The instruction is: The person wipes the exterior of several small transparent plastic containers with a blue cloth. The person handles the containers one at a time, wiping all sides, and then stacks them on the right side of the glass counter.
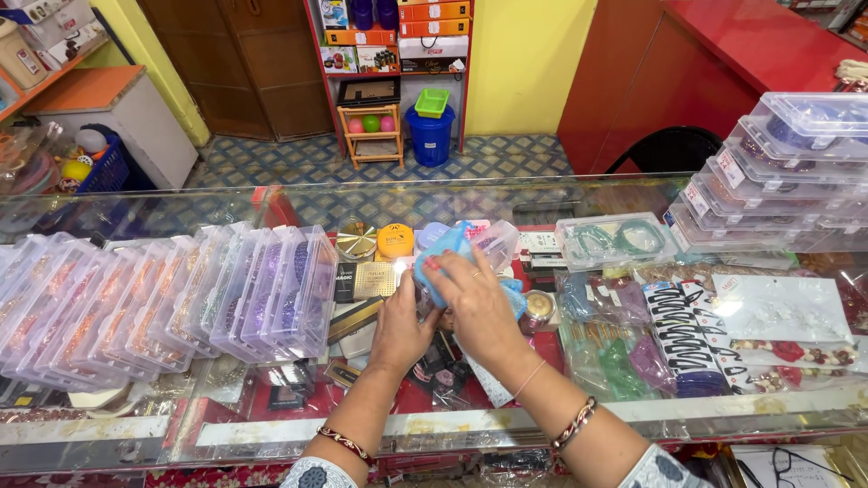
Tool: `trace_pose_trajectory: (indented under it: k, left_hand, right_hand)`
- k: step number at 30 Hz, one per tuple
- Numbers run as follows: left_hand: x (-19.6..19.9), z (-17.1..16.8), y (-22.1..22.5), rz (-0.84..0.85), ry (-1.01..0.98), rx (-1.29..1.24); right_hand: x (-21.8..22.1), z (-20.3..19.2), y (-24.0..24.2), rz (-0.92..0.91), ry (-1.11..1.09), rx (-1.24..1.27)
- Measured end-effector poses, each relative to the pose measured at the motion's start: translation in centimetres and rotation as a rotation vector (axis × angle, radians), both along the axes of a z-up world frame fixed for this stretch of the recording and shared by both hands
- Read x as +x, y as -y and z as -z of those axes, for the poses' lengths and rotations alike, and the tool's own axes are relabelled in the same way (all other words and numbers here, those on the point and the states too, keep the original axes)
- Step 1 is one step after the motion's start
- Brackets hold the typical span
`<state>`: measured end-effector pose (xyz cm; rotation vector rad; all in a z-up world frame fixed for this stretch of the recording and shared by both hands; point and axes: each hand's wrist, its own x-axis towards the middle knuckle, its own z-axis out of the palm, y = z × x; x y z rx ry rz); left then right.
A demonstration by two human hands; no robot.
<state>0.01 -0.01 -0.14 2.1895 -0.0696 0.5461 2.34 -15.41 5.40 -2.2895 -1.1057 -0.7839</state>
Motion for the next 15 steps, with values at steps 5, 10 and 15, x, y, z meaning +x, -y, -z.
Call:
trace_pose_trajectory:
  k: [5, 10, 15]
  left_hand:
    - [-0.1, -0.1, 0.0, -0.013, 0.023, 0.018]
    - [-0.5, -0.7, 0.0, -0.002, -0.010, -0.029]
    - [-0.5, -1.0, 0.0, 0.012, -0.023, -0.198]
  right_hand:
    - [3.4, 0.1, 2.4, 0.164, -0.016, 0.008]
    - [8.9, 2.8, 5.6, 0.100, -0.491, 0.493]
    - [9.2, 3.5, 4.9, 0.017, -1.100, 0.755]
